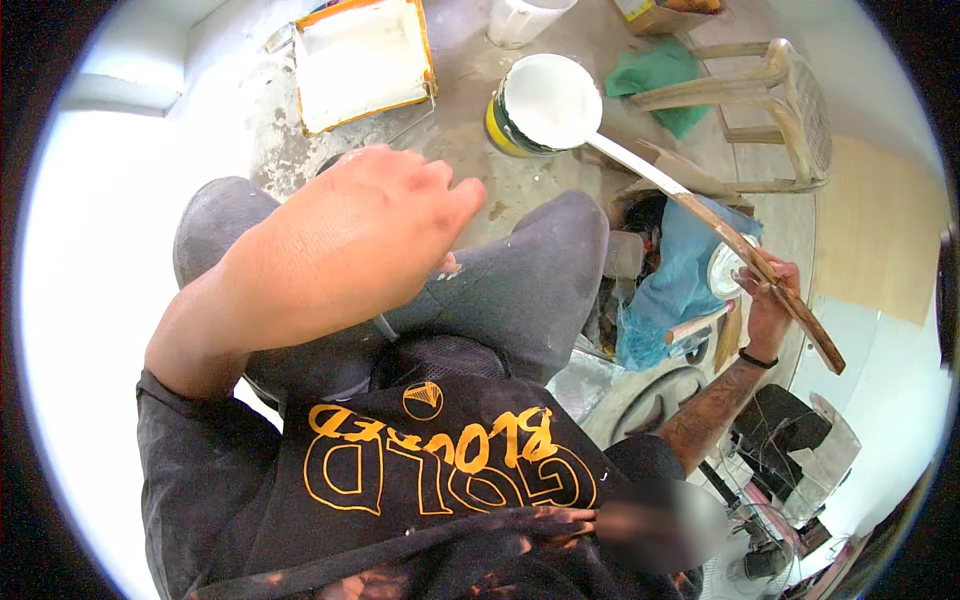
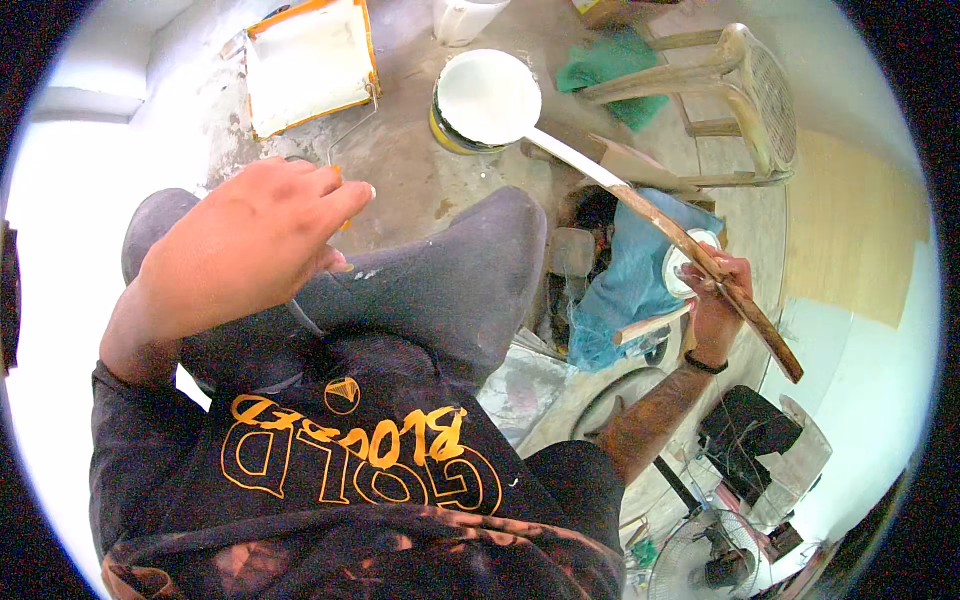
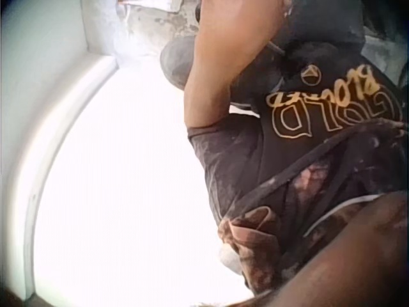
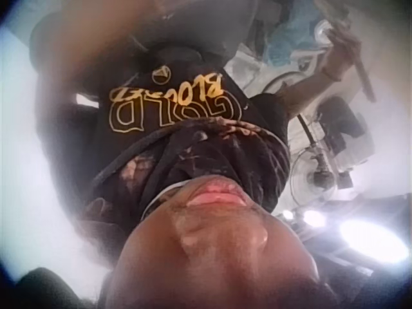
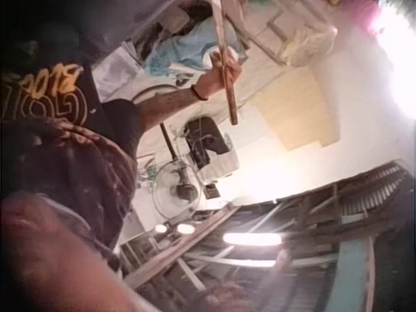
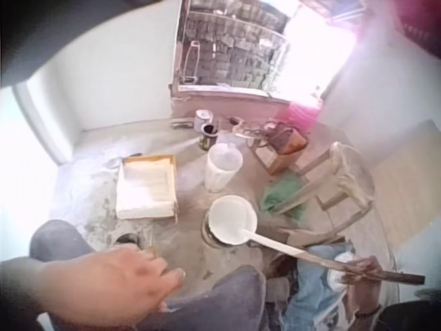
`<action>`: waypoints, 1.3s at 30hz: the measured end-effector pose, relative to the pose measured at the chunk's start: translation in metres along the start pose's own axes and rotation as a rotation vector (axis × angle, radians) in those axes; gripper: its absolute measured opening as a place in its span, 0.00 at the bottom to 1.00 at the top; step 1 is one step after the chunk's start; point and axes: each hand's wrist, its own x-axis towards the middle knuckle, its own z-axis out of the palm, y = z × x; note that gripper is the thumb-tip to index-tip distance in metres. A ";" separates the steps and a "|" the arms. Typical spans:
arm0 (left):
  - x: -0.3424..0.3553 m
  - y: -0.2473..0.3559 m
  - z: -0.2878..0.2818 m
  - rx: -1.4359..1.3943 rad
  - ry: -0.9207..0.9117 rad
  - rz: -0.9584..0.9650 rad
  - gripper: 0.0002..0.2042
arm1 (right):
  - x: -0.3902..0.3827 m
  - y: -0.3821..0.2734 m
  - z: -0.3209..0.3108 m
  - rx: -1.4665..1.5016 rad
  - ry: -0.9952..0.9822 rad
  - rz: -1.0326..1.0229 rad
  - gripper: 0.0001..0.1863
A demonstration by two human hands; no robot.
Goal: Mix paint in a tray using a wooden stick and pour paint from a bucket.
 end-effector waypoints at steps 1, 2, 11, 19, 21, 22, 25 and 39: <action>0.000 0.001 0.000 0.000 0.001 0.000 0.22 | 0.000 -0.005 -0.004 -0.040 0.018 -0.002 0.24; 0.001 0.002 0.000 0.016 -0.013 -0.002 0.22 | 0.000 -0.011 -0.008 -0.080 0.035 -0.005 0.24; 0.003 0.006 -0.002 0.019 -0.041 -0.003 0.23 | 0.011 -0.031 -0.026 -0.097 -0.029 0.006 0.25; 0.002 0.007 -0.004 0.029 -0.037 -0.013 0.22 | 0.021 -0.022 0.000 0.505 -0.008 0.009 0.22; 0.002 0.005 -0.003 0.038 -0.052 -0.012 0.22 | 0.019 -0.024 0.001 0.378 0.166 -0.025 0.17; 0.001 0.005 -0.003 0.039 -0.052 -0.012 0.22 | 0.020 -0.024 0.002 0.379 0.167 -0.025 0.17; -0.003 0.005 -0.004 0.004 -0.003 0.016 0.22 | 0.020 -0.027 0.008 0.384 0.198 -0.039 0.16; -0.001 0.004 -0.001 0.022 -0.004 0.011 0.24 | -0.019 0.108 -0.002 0.487 0.240 -0.066 0.21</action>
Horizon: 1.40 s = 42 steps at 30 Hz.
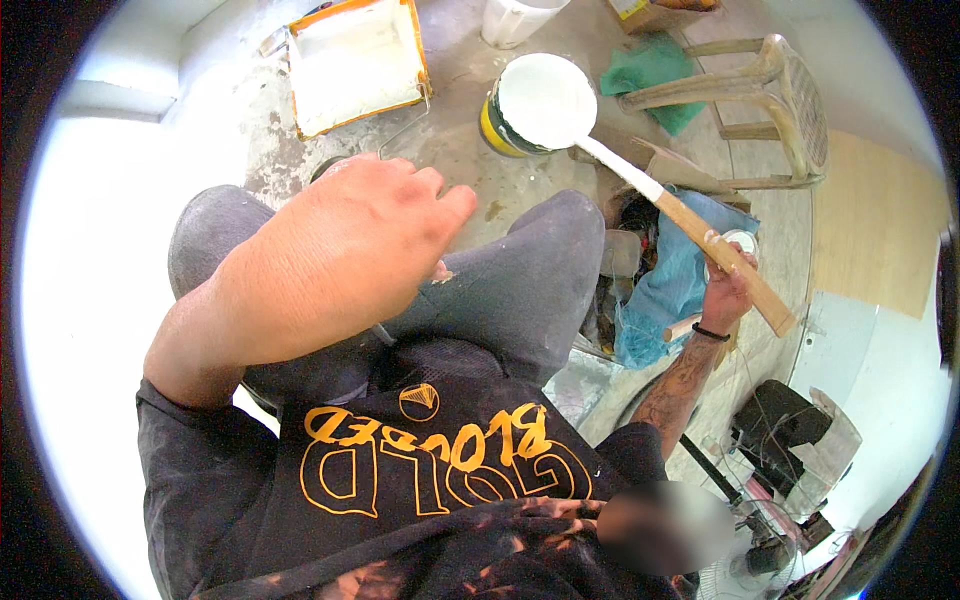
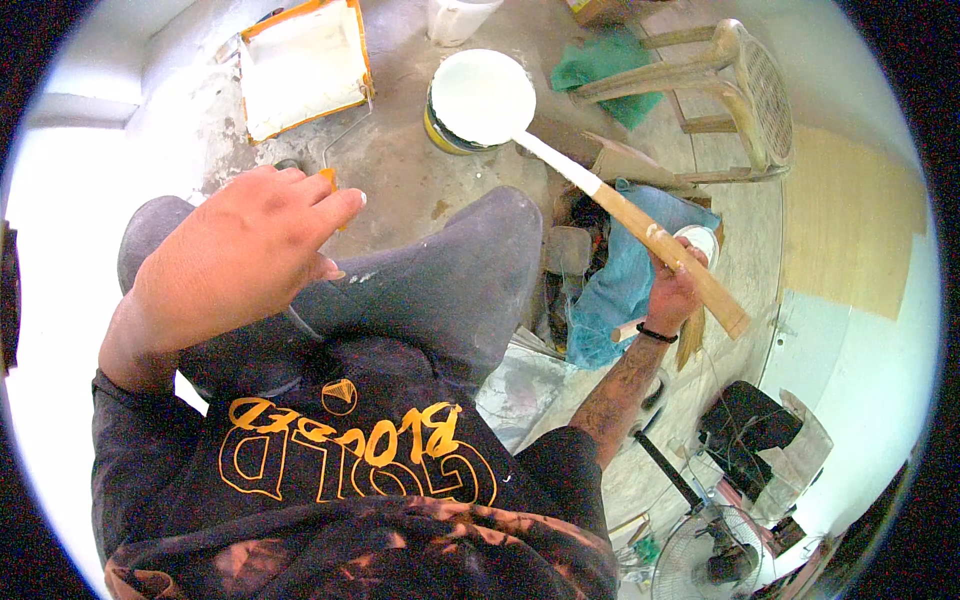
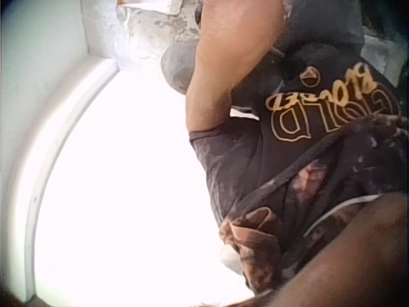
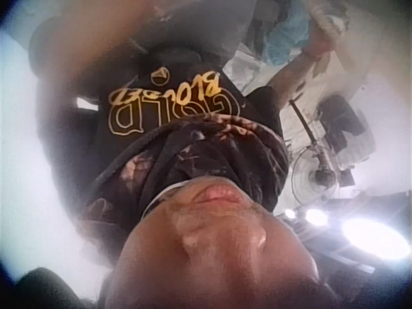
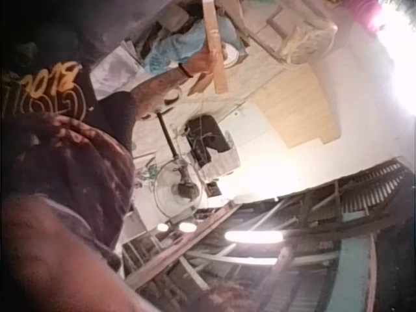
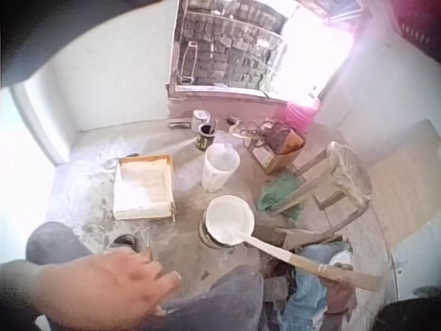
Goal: Mix paint in a tray using a wooden stick and pour paint from a bucket.
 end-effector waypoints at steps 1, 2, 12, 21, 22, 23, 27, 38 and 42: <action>0.000 0.000 0.000 0.002 -0.003 0.000 0.24 | -0.005 -0.002 -0.001 0.002 0.002 0.001 0.21; 0.001 0.000 0.000 -0.004 -0.012 -0.005 0.24 | -0.009 -0.007 -0.002 0.033 -0.049 0.027 0.20; 0.009 0.000 -0.002 -0.017 -0.028 0.027 0.25 | -0.013 -0.078 -0.025 -0.146 -0.039 0.032 0.23; 0.004 0.004 -0.006 -0.015 -0.117 -0.015 0.18 | 0.012 -0.095 -0.034 -0.130 -0.086 -0.025 0.24; 0.000 -0.001 0.000 -0.052 -0.019 0.028 0.15 | 0.019 -0.093 -0.024 -0.093 -0.109 -0.017 0.24; -0.004 -0.003 -0.002 -0.039 -0.027 -0.005 0.15 | 0.026 -0.095 -0.011 -0.140 -0.058 -0.015 0.25; -0.027 -0.015 -0.011 -0.078 -0.002 -0.139 0.19 | 0.066 -0.092 0.002 -0.147 -0.067 0.019 0.27; -0.132 -0.151 -0.024 -0.429 -0.122 -0.640 0.23 | 0.180 -0.124 0.078 -0.039 -0.175 0.072 0.28; -0.121 -0.255 0.035 -0.590 -0.095 -0.640 0.25 | 0.232 -0.073 0.196 0.000 -0.457 0.143 0.27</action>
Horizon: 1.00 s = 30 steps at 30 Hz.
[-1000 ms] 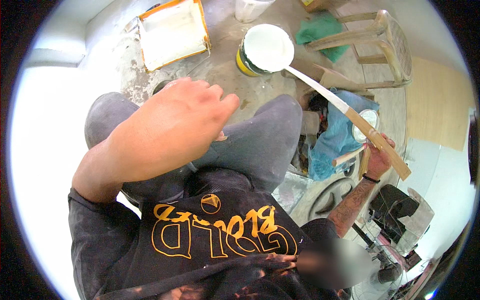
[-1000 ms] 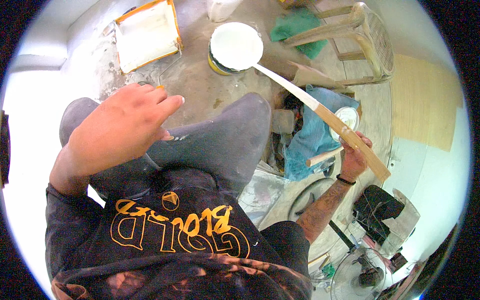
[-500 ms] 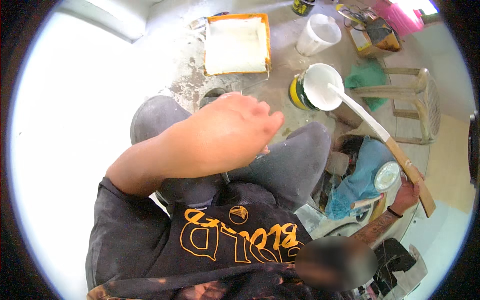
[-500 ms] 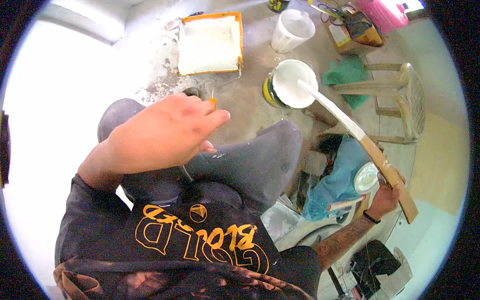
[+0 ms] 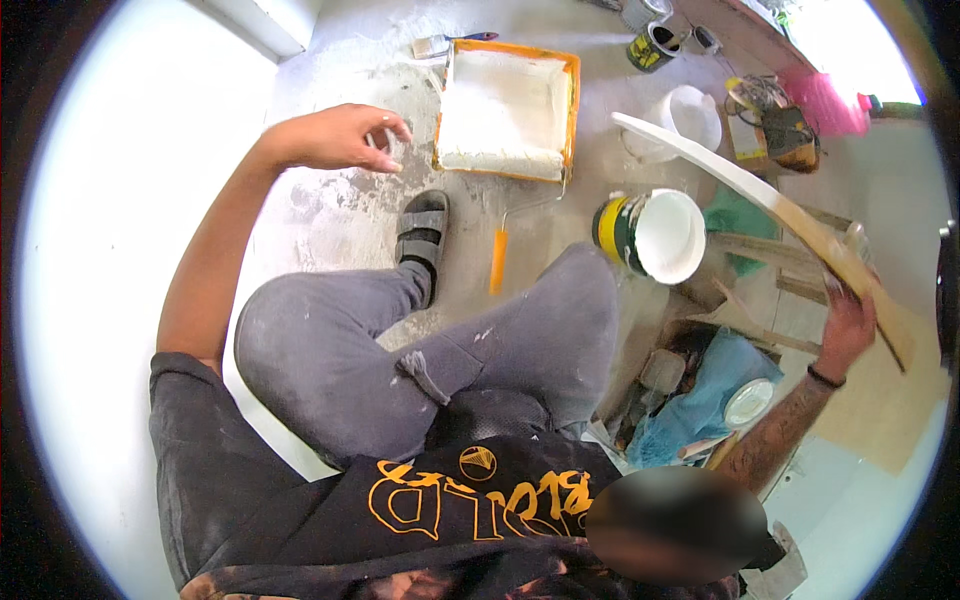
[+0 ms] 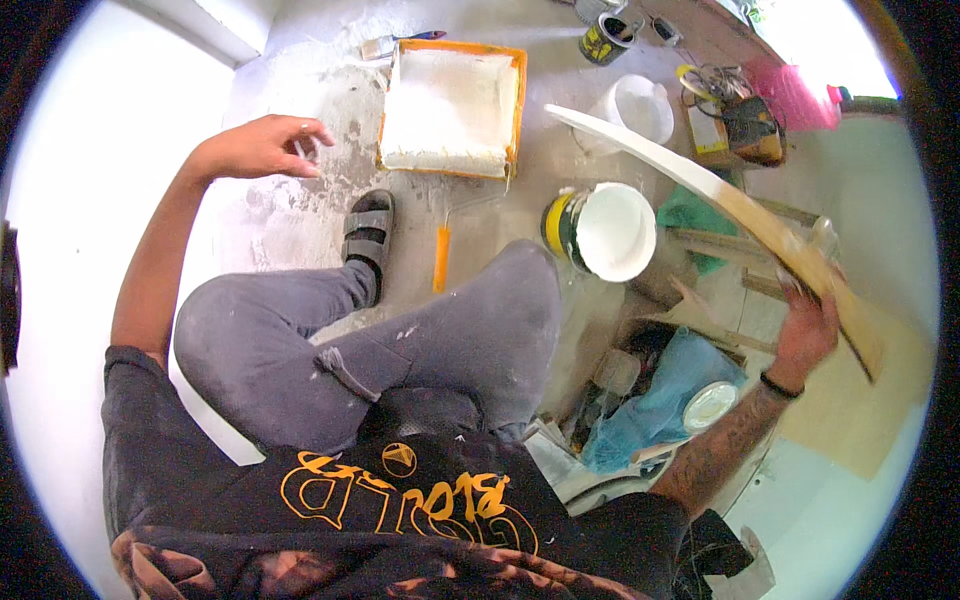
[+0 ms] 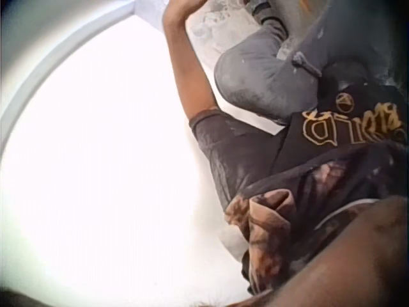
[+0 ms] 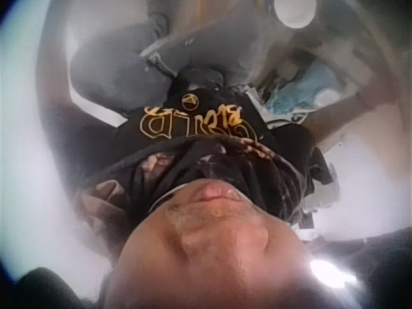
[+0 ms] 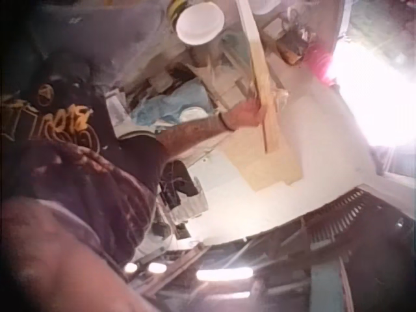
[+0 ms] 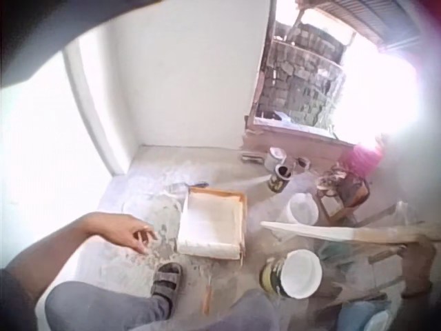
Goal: Mix paint in a tray using a wooden stick and pour paint from a bucket.
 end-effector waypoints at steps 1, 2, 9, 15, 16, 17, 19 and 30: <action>0.019 -0.016 0.002 0.026 0.057 0.049 0.26 | 0.025 0.017 0.047 -0.055 -0.027 0.003 0.27; 0.033 -0.015 0.003 0.049 0.081 0.073 0.28 | 0.052 0.034 0.083 -0.127 -0.031 -0.004 0.26; 0.098 -0.039 -0.022 -0.479 0.564 0.416 0.35 | 0.230 0.128 0.409 -0.772 -0.623 -0.038 0.19; 0.123 -0.143 -0.046 -1.023 0.854 0.640 0.53 | 0.233 0.228 0.629 -0.924 -1.289 -0.428 0.22; 0.131 -0.153 -0.041 -1.113 0.893 0.551 0.43 | 0.236 0.245 0.643 -1.040 -1.335 -0.584 0.24; 0.130 -0.173 -0.029 -1.187 0.930 0.416 0.33 | 0.233 0.272 0.659 -1.110 -1.385 -0.736 0.27; 0.142 -0.207 -0.005 -1.301 1.028 0.470 0.28 | 0.193 0.308 0.683 -1.422 -1.192 -0.480 0.32; 0.201 -0.289 0.089 -2.043 0.973 0.358 0.22 | 0.046 0.362 0.504 -0.695 -1.123 0.112 0.24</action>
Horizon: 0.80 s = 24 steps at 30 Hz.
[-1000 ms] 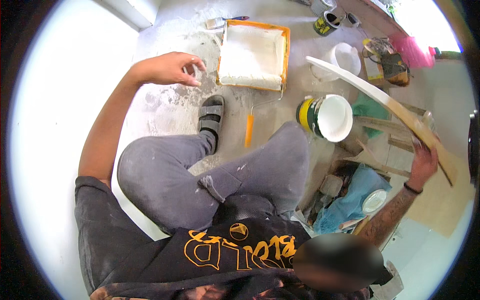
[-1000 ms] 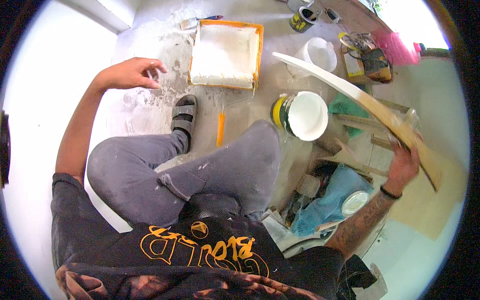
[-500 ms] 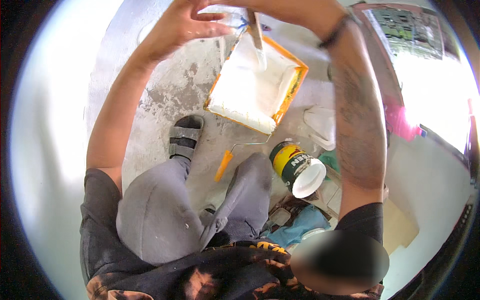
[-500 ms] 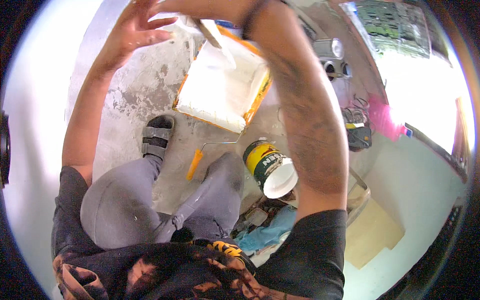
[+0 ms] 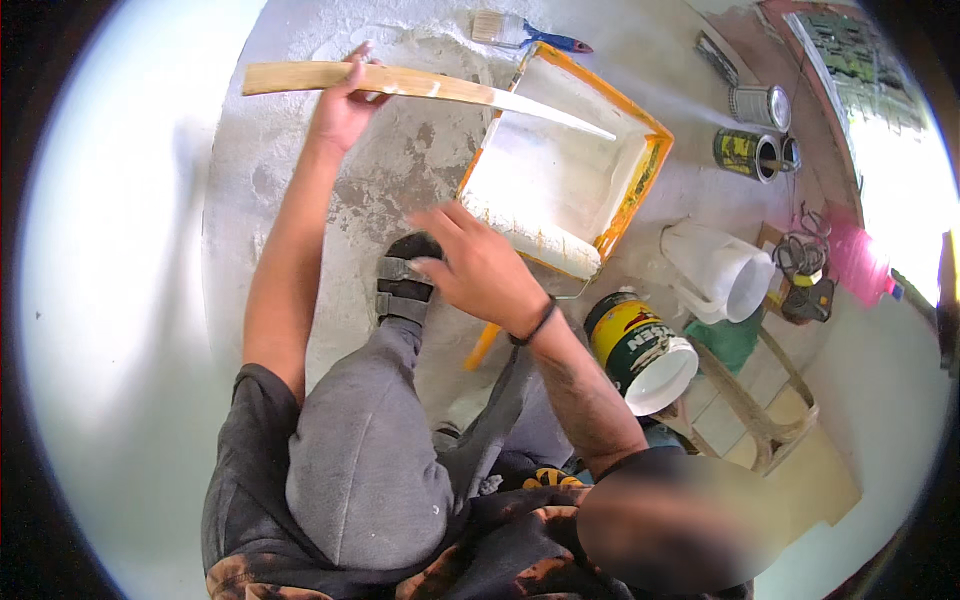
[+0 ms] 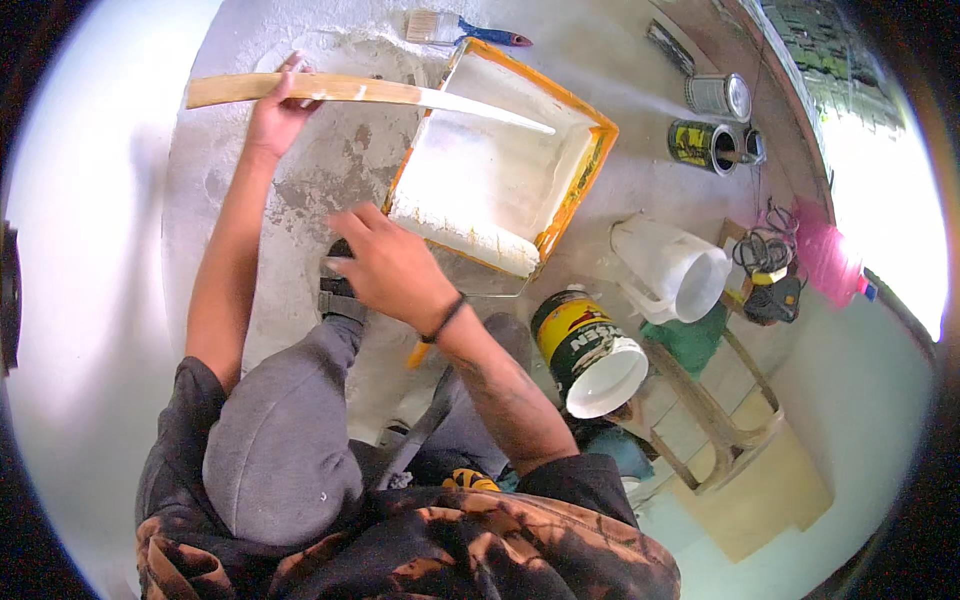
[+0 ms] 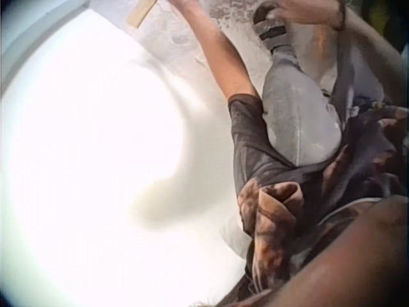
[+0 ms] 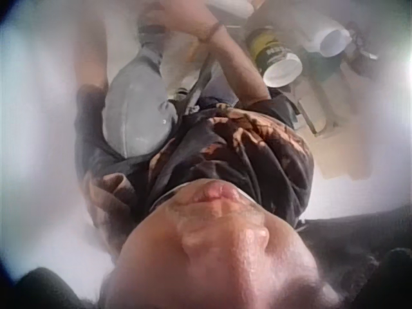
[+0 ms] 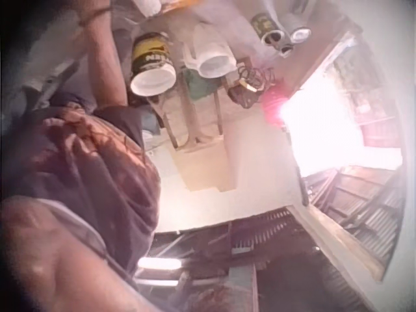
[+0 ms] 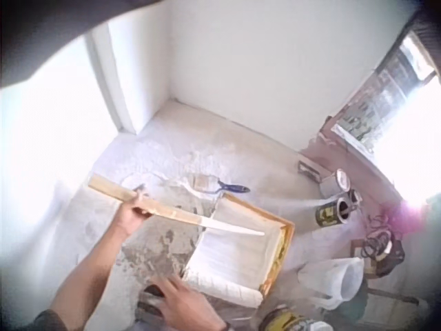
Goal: Mix paint in a tray using a wooden stick and pour paint from a bucket.
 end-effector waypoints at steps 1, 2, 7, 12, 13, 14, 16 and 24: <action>0.000 -0.011 0.013 0.061 -0.013 -0.022 0.24 | -0.021 0.008 -0.004 -0.009 -0.019 0.052 0.23; -0.003 -0.019 0.024 0.126 -0.023 -0.039 0.26 | -0.044 0.015 -0.007 -0.013 -0.039 0.098 0.23; -0.010 -0.055 0.047 0.195 -0.047 -0.025 0.23 | -0.156 0.034 -0.017 -0.039 0.107 0.256 0.21; -0.037 -0.073 0.015 0.108 -0.001 -0.142 0.25 | -0.258 0.024 -0.013 0.166 0.397 0.469 0.21; -0.045 -0.077 0.018 0.072 -0.010 -0.172 0.26 | -0.278 0.027 -0.008 0.260 0.446 0.554 0.21; -0.053 -0.079 0.020 0.034 -0.008 -0.199 0.27 | -0.295 0.029 -0.005 0.265 0.443 0.546 0.21; -0.064 -0.083 0.029 0.063 -0.011 -0.212 0.27 | -0.322 0.033 -0.001 0.457 0.559 0.719 0.18; -0.095 -0.068 0.021 0.620 -0.028 -0.429 0.12 | -0.385 0.043 0.005 0.784 0.607 0.752 0.13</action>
